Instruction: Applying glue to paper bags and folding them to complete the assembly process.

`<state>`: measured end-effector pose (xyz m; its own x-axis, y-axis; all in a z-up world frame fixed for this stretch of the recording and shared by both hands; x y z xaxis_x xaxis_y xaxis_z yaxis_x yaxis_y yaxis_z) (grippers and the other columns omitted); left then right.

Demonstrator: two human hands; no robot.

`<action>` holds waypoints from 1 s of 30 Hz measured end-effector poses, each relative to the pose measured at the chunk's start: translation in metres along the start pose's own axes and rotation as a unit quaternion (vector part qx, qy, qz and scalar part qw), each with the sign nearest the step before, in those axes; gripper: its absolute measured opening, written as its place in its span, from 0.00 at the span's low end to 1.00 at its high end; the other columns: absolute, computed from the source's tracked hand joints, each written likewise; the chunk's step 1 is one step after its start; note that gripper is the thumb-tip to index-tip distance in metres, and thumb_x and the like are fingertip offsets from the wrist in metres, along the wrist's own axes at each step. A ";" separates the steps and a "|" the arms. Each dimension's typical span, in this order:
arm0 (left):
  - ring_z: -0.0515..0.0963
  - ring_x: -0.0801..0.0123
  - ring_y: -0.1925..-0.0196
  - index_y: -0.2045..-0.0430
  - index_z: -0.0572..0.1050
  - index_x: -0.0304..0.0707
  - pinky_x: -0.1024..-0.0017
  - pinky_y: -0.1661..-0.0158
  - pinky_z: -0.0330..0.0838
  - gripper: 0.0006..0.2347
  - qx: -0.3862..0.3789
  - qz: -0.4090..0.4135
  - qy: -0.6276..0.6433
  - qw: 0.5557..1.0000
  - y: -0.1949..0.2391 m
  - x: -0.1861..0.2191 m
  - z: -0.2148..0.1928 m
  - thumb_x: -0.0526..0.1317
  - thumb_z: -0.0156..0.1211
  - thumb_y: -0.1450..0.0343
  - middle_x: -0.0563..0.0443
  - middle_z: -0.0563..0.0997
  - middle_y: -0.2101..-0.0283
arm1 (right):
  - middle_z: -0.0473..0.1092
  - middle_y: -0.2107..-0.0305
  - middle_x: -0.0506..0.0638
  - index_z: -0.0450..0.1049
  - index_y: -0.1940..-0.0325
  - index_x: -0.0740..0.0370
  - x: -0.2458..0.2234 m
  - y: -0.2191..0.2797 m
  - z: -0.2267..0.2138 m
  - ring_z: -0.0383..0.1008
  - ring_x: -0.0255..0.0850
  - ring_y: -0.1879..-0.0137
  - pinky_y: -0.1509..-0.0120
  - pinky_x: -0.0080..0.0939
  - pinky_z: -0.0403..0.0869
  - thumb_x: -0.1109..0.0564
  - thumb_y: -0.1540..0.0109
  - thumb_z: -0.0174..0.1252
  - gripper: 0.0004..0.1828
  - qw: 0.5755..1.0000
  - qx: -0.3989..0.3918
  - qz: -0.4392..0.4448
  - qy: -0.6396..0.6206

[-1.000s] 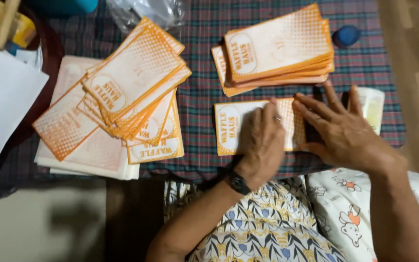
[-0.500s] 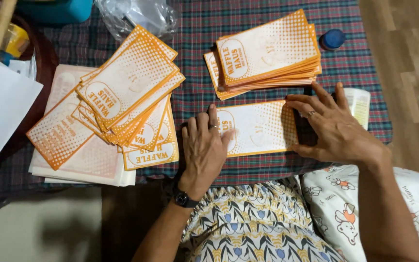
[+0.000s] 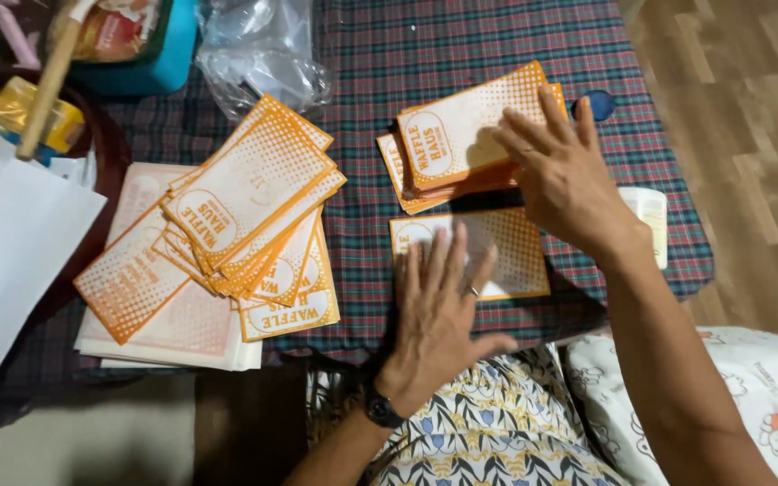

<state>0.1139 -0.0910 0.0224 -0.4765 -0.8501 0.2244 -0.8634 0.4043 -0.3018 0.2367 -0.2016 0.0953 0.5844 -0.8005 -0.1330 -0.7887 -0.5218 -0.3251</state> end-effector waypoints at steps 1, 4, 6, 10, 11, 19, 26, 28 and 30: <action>0.42 0.41 0.18 0.24 0.39 0.49 0.36 0.26 0.39 0.55 -0.030 0.027 -0.073 0.997 0.003 0.006 0.011 0.81 0.53 0.39 0.32 0.38 0.21 | 0.61 0.29 0.65 0.62 0.25 0.66 0.003 -0.004 0.012 0.42 0.68 0.19 0.22 0.79 0.38 0.68 0.37 0.44 0.33 0.999 -0.034 0.006 0.007; 0.58 0.43 0.26 0.25 0.46 0.43 0.41 0.28 0.47 0.44 -0.060 0.075 -0.137 0.986 0.023 0.015 0.007 0.56 0.55 0.38 0.32 0.56 0.28 | 0.68 0.35 0.58 0.68 0.30 0.58 0.006 0.003 0.019 0.52 0.67 0.21 0.23 0.83 0.38 0.70 0.40 0.50 0.33 0.998 -0.031 0.000 0.050; 0.72 0.46 0.33 0.26 0.51 0.39 0.46 0.29 0.57 0.35 -0.064 0.096 -0.124 0.986 0.030 0.016 -0.016 0.29 0.55 0.32 0.35 0.70 0.34 | 0.78 0.42 0.53 0.79 0.38 0.51 0.001 0.017 0.011 0.67 0.66 0.24 0.22 0.84 0.43 0.68 0.38 0.57 0.25 0.996 0.002 -0.012 0.085; 0.83 0.61 0.66 0.55 0.78 0.35 0.61 0.60 0.77 0.10 0.133 0.068 0.065 0.987 0.005 -0.015 -0.148 0.31 0.63 0.30 0.47 0.85 0.65 | 0.83 0.53 0.53 0.84 0.48 0.54 -0.022 0.054 -0.023 0.77 0.56 0.33 0.16 0.63 0.46 0.64 0.31 0.64 0.10 0.991 0.120 -0.009 0.062; 0.82 0.58 0.68 0.63 0.77 0.29 0.61 0.65 0.76 0.08 0.243 0.041 0.096 0.964 0.000 -0.034 -0.198 0.24 0.48 0.23 0.41 0.84 0.65 | 0.83 0.53 0.54 0.84 0.50 0.56 -0.034 0.063 -0.033 0.78 0.55 0.36 0.15 0.58 0.46 0.69 0.32 0.66 0.11 0.987 0.153 -0.030 0.046; 0.76 0.44 0.40 0.43 0.79 0.34 0.47 0.39 0.63 0.14 0.147 -0.128 -0.228 0.954 0.008 -0.195 -0.146 0.34 0.51 0.21 0.41 0.82 0.43 | 0.79 0.48 0.50 0.79 0.47 0.53 -0.083 0.113 -0.003 0.74 0.51 0.37 0.31 0.57 0.65 0.61 0.39 0.66 0.16 0.997 0.042 -0.005 -0.067; 0.80 0.53 0.59 0.61 0.76 0.44 0.57 0.57 0.71 0.11 -0.002 -0.266 0.197 0.944 -0.019 -0.139 -0.090 0.41 0.69 0.34 0.48 0.81 0.60 | 0.71 0.50 0.64 0.73 0.39 0.70 -0.023 0.140 -0.004 0.69 0.59 0.44 0.47 0.61 0.72 0.60 0.30 0.44 0.19 0.971 -0.002 0.196 -0.137; 0.79 0.48 0.50 0.57 0.78 0.40 0.53 0.49 0.69 0.16 0.044 -0.077 0.187 0.978 -0.007 -0.088 -0.058 0.44 0.71 0.35 0.44 0.80 0.54 | 0.73 0.54 0.61 0.76 0.40 0.62 -0.018 0.146 0.005 0.73 0.60 0.47 0.46 0.59 0.74 0.63 0.34 0.50 0.18 0.971 0.016 0.203 -0.125; 0.78 0.43 0.42 0.52 0.80 0.37 0.48 0.41 0.68 0.21 0.090 0.119 0.169 0.974 0.008 -0.037 -0.046 0.47 0.73 0.36 0.39 0.79 0.48 | 0.75 0.59 0.58 0.80 0.42 0.55 -0.015 0.147 0.003 0.76 0.60 0.50 0.46 0.58 0.76 0.66 0.38 0.56 0.21 0.971 0.037 0.210 -0.110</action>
<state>0.1168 -0.0408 0.0543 -0.7126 -0.5680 0.4118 -0.6940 0.4847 -0.5324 0.1122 -0.2653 0.0470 0.2469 -0.8515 -0.4627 -0.9551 -0.1330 -0.2649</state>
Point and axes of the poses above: each hand's wrist, its own y-axis away from the middle knuckle, its own z-axis out of the palm, x = y × z, the point moved 10 cm from there along -y, towards the middle knuckle
